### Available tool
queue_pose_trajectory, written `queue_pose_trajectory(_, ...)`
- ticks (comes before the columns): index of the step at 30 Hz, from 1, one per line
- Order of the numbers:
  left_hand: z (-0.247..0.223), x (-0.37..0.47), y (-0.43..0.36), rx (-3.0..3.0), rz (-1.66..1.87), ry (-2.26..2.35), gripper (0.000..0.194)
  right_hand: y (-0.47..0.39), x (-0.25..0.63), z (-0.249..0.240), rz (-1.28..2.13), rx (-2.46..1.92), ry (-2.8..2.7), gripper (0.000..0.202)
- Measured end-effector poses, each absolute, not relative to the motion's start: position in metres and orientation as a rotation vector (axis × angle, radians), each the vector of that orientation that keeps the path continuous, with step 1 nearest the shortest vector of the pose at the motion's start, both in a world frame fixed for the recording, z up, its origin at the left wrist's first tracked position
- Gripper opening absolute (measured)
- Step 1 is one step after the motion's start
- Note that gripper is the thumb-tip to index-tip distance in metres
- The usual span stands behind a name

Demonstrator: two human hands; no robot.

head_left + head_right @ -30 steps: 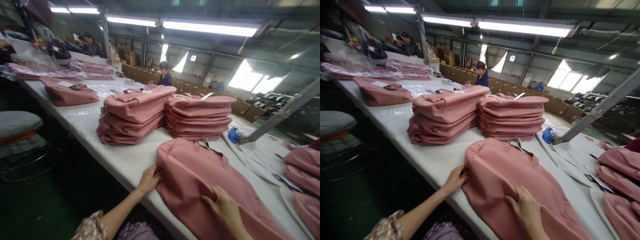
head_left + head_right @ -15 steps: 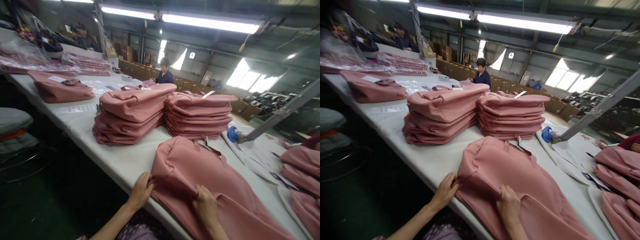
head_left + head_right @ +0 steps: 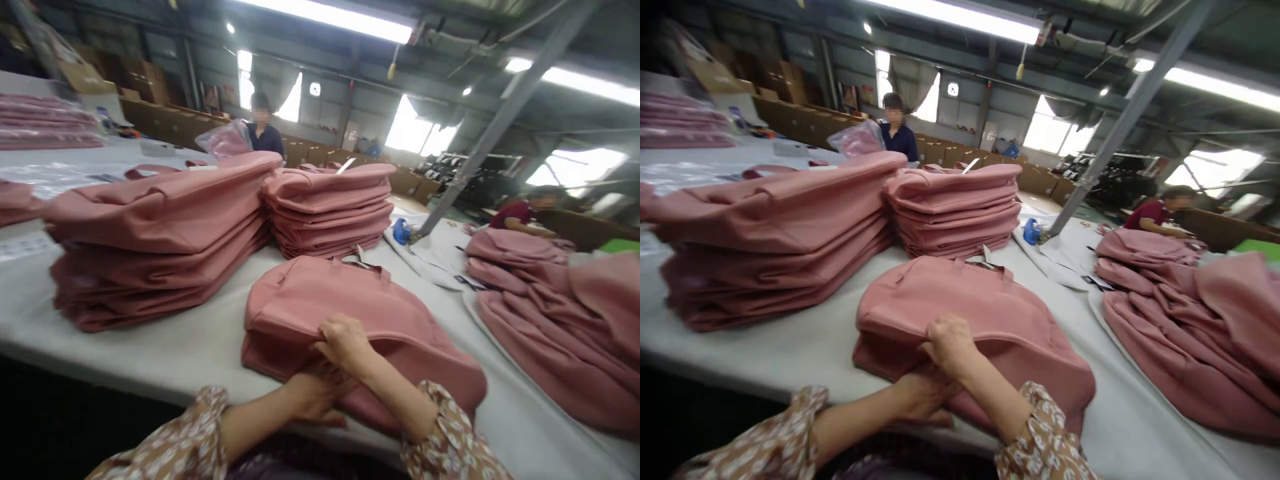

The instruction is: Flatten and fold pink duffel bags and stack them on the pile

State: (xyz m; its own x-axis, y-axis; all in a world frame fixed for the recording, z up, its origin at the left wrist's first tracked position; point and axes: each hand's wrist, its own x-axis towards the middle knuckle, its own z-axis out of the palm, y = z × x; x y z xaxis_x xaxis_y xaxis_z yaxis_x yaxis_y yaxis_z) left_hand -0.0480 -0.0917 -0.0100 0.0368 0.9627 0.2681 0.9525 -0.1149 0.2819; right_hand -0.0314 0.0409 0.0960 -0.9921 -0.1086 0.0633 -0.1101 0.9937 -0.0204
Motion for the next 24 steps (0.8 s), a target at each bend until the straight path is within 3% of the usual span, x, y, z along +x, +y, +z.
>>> queue_pose_trajectory(6,-0.018,-0.059,-0.089,2.324,0.509,1.999,0.076,0.159,0.041,0.124,0.087,-0.094,-3.176,0.059)
queue_pose_trajectory(11,0.006,-0.038,-0.065,2.51,0.524,1.521,0.072,0.194,0.083,0.123,0.212,-0.348,-3.343,0.036)
queue_pose_trajectory(14,-0.005,-0.033,-0.034,2.481,0.574,1.506,0.078,0.188,0.077,0.119,0.167,-0.365,-3.32,0.018)
queue_pose_trajectory(19,-0.023,-0.039,-0.003,2.29,0.582,1.55,0.085,0.184,0.073,0.094,0.081,-0.382,-3.205,0.015)
queue_pose_trajectory(24,-0.022,-0.042,0.001,2.106,0.577,1.559,0.087,0.193,0.101,0.067,0.118,-0.265,-3.149,0.045)
